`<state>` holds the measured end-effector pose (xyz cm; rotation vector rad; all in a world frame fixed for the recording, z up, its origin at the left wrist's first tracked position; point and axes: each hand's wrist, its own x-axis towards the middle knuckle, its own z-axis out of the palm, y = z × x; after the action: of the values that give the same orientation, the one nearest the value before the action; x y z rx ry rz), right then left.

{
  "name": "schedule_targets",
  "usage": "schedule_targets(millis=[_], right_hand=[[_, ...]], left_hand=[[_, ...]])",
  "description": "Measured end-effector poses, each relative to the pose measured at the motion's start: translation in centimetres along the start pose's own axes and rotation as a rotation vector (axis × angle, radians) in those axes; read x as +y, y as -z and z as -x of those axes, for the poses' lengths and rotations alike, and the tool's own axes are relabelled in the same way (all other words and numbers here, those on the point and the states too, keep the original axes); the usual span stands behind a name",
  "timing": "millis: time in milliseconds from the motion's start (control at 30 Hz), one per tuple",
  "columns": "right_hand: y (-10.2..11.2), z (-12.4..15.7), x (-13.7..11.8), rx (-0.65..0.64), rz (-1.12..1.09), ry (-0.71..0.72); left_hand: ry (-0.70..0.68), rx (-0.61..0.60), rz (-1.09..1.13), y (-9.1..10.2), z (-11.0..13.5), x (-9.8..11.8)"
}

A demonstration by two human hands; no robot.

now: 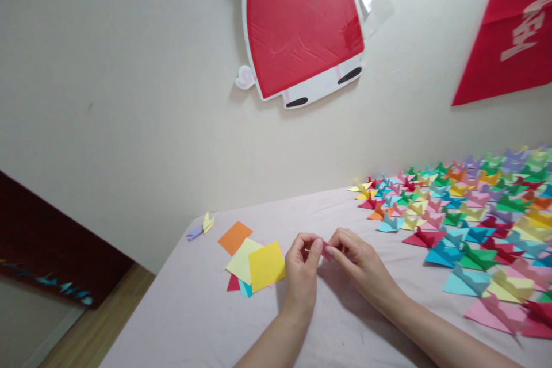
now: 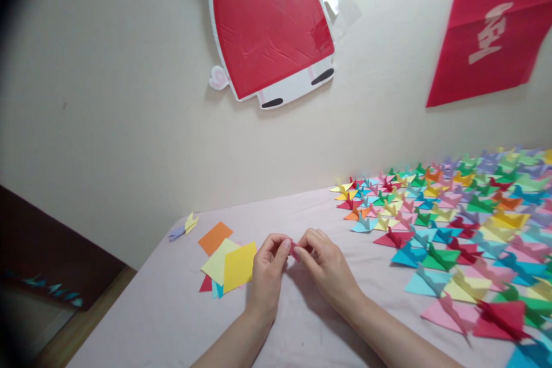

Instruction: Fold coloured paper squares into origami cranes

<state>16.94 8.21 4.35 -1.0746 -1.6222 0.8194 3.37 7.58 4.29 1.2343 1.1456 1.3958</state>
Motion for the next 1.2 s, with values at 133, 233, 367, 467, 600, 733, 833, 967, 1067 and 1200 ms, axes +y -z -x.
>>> schedule_targets(millis=[133,233,367,467,600,733,833,967,1067,1200], right_hand=[[-0.08,-0.06,0.04,0.016,-0.031,-0.044],[0.01,-0.09,0.13,0.032,-0.081,-0.079],[0.21,-0.17,0.26,0.033,-0.143,-0.113],[0.25,-0.28,0.36,0.032,-0.177,-0.117],[0.18,-0.35,0.54,0.042,-0.200,-0.112],[0.14,-0.32,0.70,0.045,-0.199,-0.089],[0.14,-0.28,0.74,0.028,-0.220,-0.090],[0.12,-0.25,0.62,0.020,-0.277,-0.127],[0.14,-0.29,0.42,0.007,-0.298,-0.130],[0.21,-0.34,0.28,0.019,-0.308,-0.111]], left_hand=[[-0.027,-0.005,-0.006,-0.04,0.08,0.09],[-0.025,-0.021,-0.019,-0.04,0.16,0.20],[-0.031,-0.029,-0.040,-0.02,0.17,0.09],[-0.058,-0.011,-0.050,-0.05,0.13,-0.09],[-0.103,0.016,-0.044,-0.16,0.04,-0.13],[-0.117,0.040,-0.032,-0.13,0.00,0.00],[-0.122,0.003,-0.054,0.01,0.04,0.05],[-0.123,-0.042,-0.090,0.11,0.17,0.01],[-0.128,-0.051,-0.067,0.01,0.28,0.11],[-0.135,-0.062,-0.024,-0.17,0.39,0.43]])
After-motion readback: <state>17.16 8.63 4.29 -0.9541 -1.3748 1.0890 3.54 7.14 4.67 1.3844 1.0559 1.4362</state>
